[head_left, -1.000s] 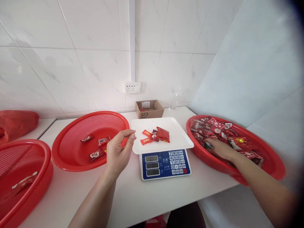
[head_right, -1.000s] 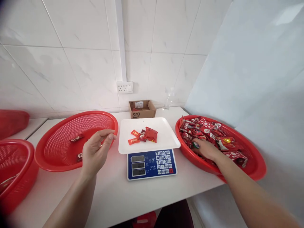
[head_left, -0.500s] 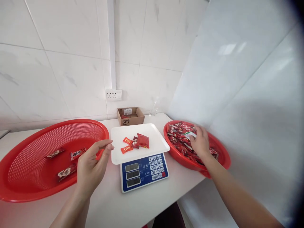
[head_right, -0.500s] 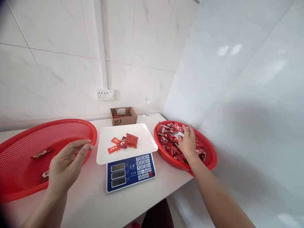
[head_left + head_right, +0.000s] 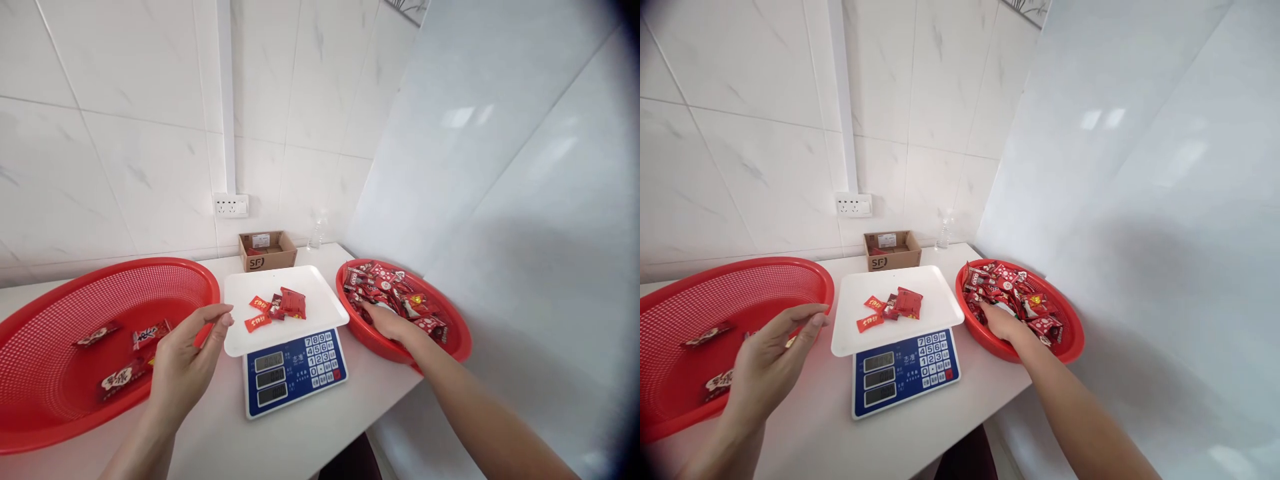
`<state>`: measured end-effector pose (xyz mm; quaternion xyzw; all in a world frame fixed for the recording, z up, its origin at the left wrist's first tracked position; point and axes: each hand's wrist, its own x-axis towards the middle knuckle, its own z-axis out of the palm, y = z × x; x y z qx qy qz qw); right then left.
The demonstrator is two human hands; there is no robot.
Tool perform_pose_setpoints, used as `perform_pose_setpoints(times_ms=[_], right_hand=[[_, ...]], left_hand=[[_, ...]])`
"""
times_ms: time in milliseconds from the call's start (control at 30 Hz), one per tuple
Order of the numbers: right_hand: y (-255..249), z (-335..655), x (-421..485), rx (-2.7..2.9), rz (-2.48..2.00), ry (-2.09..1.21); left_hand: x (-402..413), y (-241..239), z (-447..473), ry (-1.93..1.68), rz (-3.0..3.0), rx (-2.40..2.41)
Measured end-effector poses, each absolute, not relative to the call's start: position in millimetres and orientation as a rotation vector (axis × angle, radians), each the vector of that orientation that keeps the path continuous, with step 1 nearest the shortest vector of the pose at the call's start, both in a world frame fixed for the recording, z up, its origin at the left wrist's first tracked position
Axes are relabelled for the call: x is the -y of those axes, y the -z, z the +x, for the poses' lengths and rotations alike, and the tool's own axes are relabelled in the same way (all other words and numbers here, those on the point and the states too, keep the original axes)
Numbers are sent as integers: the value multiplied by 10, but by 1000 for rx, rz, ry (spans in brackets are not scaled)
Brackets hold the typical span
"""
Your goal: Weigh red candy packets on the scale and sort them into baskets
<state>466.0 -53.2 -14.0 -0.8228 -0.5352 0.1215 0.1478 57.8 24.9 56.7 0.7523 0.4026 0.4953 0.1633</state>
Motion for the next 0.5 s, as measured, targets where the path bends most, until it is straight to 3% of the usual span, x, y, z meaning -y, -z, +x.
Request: perform_pose_setpoints(times_ms=[500], right_hand=[[-200, 4723, 560, 1195, -2335, -174]], left_hand=[[-247, -582, 556, -1402, 2151, -1126]])
